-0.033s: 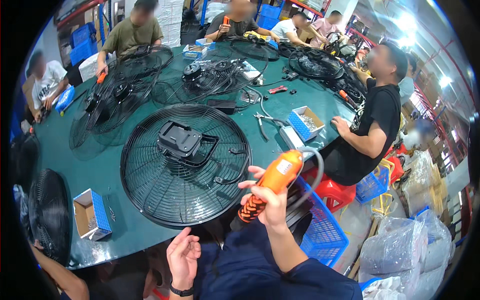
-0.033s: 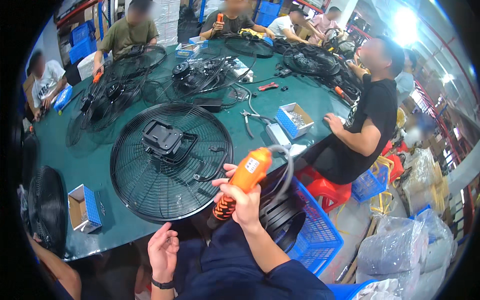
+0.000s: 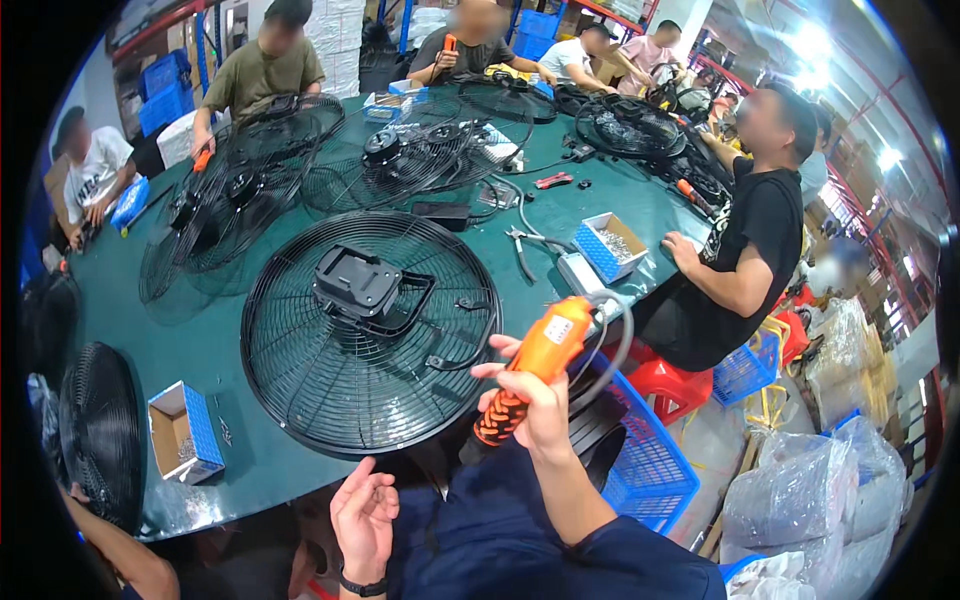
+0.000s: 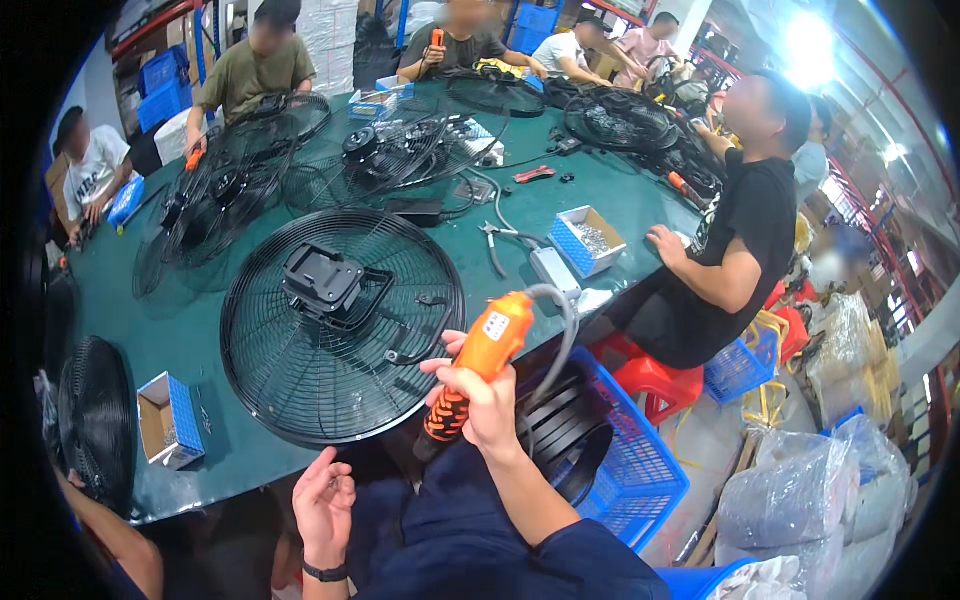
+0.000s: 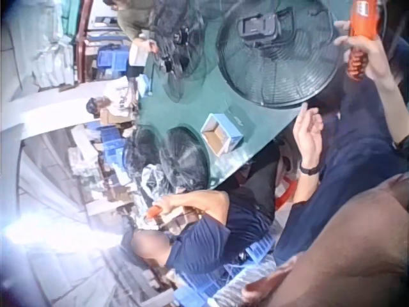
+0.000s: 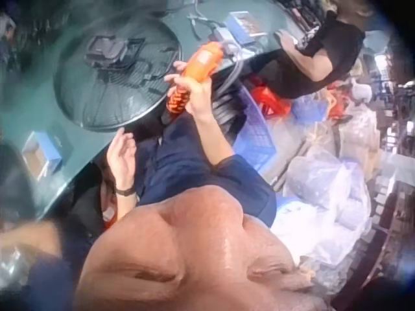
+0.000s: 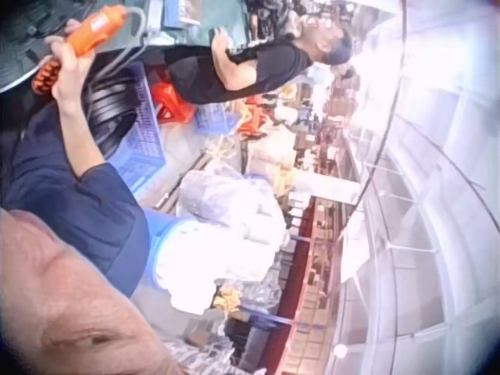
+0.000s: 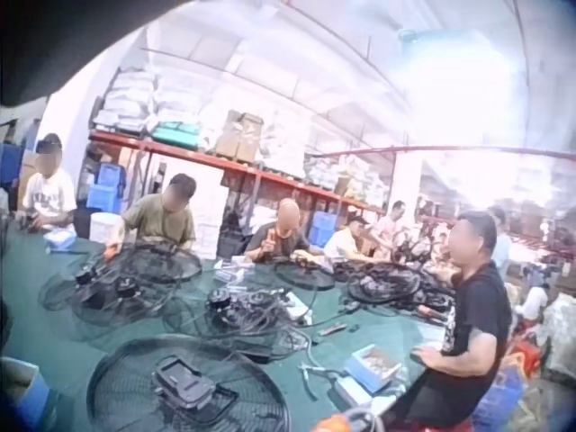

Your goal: Assembling industrial fan guards and motors using a powered screwdriver at a workshop table.

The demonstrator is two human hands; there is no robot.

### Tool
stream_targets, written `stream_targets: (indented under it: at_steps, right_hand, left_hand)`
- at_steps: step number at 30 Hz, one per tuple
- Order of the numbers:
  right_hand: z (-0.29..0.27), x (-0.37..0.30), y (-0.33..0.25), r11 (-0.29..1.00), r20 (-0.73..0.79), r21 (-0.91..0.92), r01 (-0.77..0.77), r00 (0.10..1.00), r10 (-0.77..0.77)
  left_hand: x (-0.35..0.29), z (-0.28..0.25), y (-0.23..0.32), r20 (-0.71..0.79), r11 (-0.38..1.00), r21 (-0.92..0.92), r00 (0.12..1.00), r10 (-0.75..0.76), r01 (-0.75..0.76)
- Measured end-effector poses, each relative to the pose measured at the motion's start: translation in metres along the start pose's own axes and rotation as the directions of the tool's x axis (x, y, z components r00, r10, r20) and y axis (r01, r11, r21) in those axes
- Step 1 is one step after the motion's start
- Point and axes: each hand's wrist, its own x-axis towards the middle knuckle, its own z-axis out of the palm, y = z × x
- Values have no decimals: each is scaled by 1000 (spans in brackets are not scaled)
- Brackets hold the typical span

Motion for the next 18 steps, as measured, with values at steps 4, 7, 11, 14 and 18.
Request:
stream_targets:
  at_steps: [4,7,11,14,18]
  right_hand:
    - [-2,11,6,993,-19,64,-98,995,100]
    - [-2,20,10,987,-40,122,-104,993,109]
    - [-3,12,14,968,24,195,-157,988,155]
    - [8,-6,24,953,119,189,-235,969,215]
    - [26,-20,45,922,367,24,-387,861,352]
  left_hand:
    - [-9,7,4,-15,996,31,996,86,-85]
    - [-6,14,5,1,994,59,996,93,-93]
    - [2,16,14,-45,989,112,994,101,-96]
    - [12,2,36,-146,975,88,966,214,-203]
    - [33,-31,66,-131,921,59,912,388,-384]
